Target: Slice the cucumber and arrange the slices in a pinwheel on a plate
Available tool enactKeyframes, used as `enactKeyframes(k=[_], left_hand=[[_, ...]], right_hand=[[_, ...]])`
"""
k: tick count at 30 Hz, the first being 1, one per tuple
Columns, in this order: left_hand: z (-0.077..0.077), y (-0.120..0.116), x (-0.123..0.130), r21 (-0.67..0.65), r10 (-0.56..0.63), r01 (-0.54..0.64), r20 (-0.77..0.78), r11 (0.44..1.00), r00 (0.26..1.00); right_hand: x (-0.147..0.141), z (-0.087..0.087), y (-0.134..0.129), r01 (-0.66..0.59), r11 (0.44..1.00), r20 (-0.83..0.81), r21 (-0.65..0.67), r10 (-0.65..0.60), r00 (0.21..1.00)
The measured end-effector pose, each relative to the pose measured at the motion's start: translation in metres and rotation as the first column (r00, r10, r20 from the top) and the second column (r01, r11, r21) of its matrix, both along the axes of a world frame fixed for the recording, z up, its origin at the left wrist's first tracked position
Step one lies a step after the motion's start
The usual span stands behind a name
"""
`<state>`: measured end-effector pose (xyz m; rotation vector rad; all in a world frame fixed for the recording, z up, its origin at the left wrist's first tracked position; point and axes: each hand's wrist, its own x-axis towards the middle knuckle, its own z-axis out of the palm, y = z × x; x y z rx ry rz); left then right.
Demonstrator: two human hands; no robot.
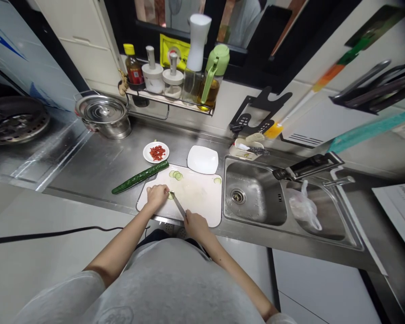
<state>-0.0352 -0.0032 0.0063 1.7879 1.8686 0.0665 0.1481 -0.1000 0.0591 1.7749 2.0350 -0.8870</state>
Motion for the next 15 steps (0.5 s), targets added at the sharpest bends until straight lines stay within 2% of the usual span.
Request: enactKeyframes(k=[7, 15], left_hand=[[0.001, 0.001, 0.001, -0.008, 0.009, -0.009, 0.001, 1.0, 1.0], [0.001, 0.002, 0.001, -0.024, -0.005, 0.004, -0.014, 1.0, 1.0]], right_hand=[[-0.003, 0.001, 0.002, -0.005, 1.0, 0.013, -0.009, 0.005, 1.0], [-0.011, 0.005, 0.005, -0.002, 0.996, 0.043, -0.086, 0.006, 0.999]])
